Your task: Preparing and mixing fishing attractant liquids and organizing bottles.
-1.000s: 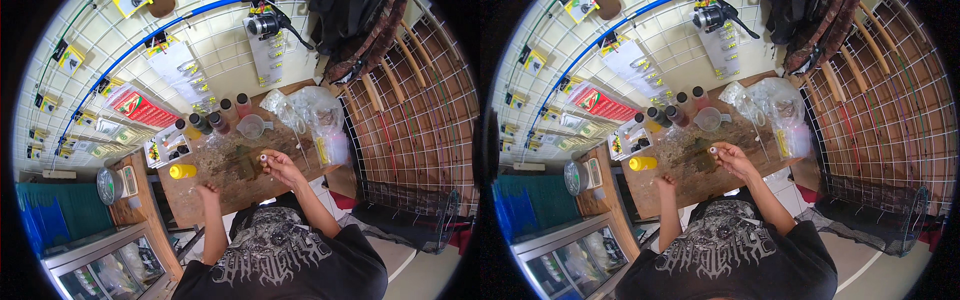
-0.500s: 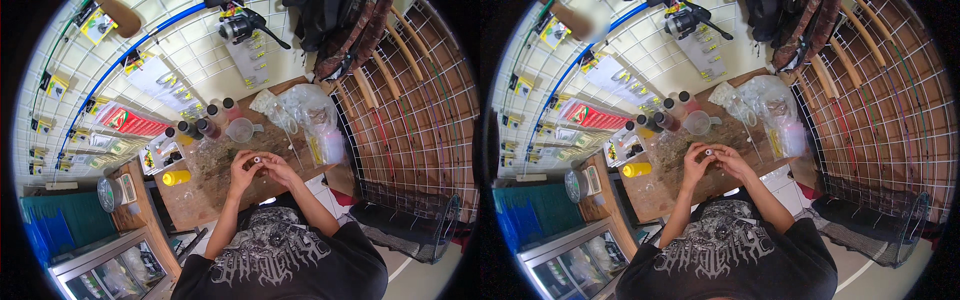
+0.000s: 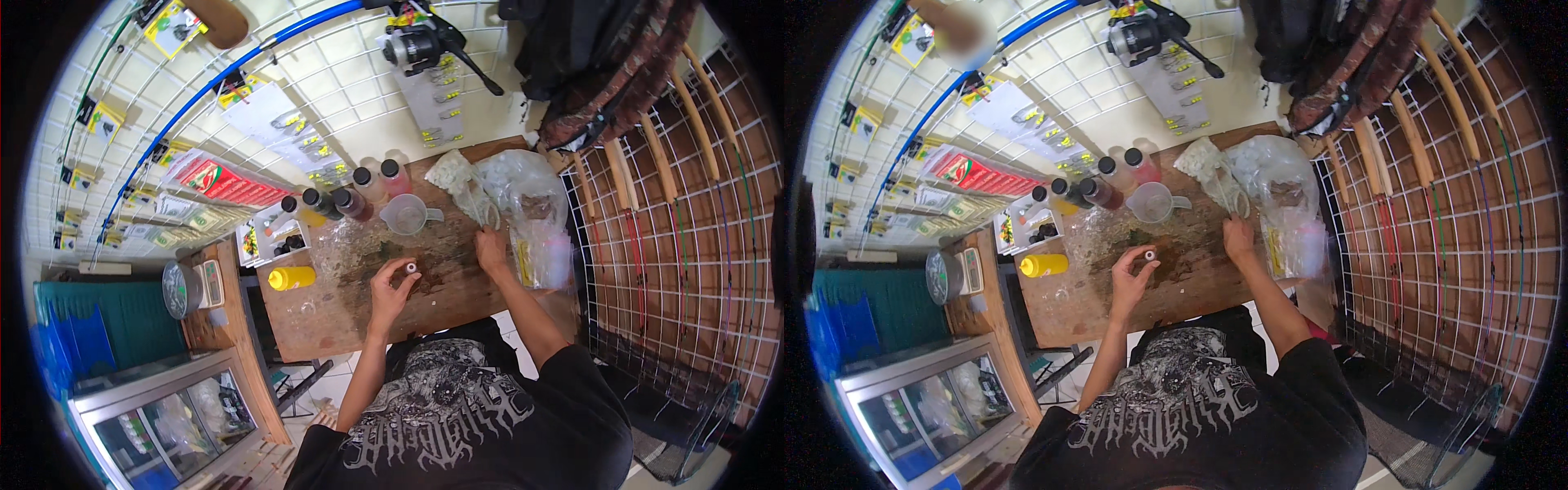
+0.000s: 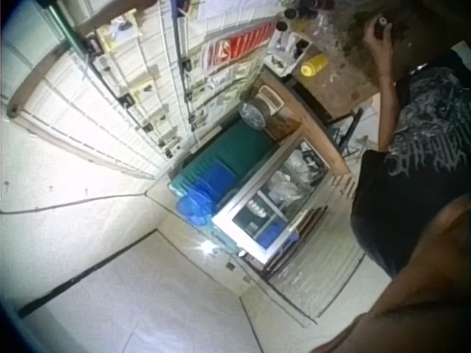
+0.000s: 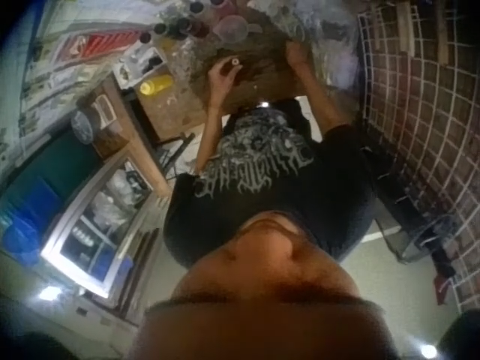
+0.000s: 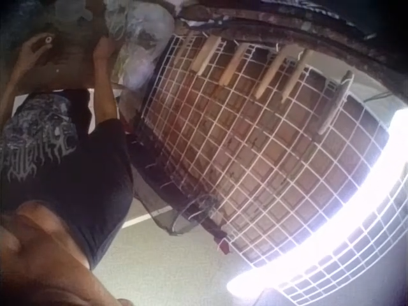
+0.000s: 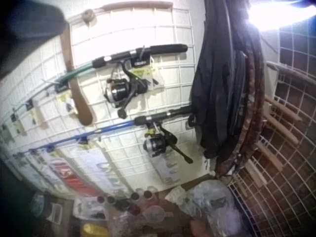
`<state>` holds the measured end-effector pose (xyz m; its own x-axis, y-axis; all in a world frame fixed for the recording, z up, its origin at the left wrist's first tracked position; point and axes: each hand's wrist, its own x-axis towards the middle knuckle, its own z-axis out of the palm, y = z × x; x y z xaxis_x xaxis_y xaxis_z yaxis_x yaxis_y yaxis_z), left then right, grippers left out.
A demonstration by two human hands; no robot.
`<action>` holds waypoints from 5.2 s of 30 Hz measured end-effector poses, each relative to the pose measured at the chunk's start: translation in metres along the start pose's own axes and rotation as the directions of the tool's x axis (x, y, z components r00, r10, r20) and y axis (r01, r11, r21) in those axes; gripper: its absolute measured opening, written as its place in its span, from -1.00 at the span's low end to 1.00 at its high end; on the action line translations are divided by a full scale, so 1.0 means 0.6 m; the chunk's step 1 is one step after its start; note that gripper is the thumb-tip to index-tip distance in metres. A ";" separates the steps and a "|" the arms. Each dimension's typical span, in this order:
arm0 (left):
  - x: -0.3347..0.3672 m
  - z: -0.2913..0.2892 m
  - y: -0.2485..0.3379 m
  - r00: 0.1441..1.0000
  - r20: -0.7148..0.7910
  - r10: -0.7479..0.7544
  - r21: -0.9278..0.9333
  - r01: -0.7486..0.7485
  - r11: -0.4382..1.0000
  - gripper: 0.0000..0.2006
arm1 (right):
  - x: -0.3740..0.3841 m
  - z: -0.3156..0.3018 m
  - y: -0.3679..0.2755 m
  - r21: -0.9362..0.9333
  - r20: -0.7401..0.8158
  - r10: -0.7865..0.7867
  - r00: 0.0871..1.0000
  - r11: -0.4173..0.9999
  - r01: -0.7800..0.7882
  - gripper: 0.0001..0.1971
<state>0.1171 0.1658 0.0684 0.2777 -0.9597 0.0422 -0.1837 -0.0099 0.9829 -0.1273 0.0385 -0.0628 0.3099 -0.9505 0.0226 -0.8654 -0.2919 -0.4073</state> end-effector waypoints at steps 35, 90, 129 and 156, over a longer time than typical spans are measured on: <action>0.000 0.002 0.033 0.948 0.311 0.058 0.147 -0.109 0.983 -0.72 | -0.087 -0.248 -0.272 0.465 -0.010 -0.272 0.962 0.850 0.246 -0.90; 0.005 -0.002 0.019 0.971 0.235 -0.033 -0.165 0.073 0.984 -0.75 | -0.056 -0.245 -0.276 0.363 0.075 -0.242 0.967 0.910 0.199 -0.86; -0.020 -0.051 0.038 0.993 0.005 0.115 -0.004 -0.115 0.993 -0.78 | -0.076 -0.226 -0.339 0.485 -0.051 -0.344 0.938 0.812 0.324 -0.82; -0.255 -0.317 -0.013 0.824 -0.565 -0.041 0.048 0.082 0.995 -0.75 | -0.153 -0.061 -0.642 0.796 0.144 -0.715 0.685 0.494 0.349 -0.79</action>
<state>0.2551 0.3662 0.0882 0.7694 -0.6315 0.0960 -0.2053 -0.1022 0.9733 0.1632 0.2344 0.1257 0.8872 -0.4268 0.1754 -0.0059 -0.3905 -0.9206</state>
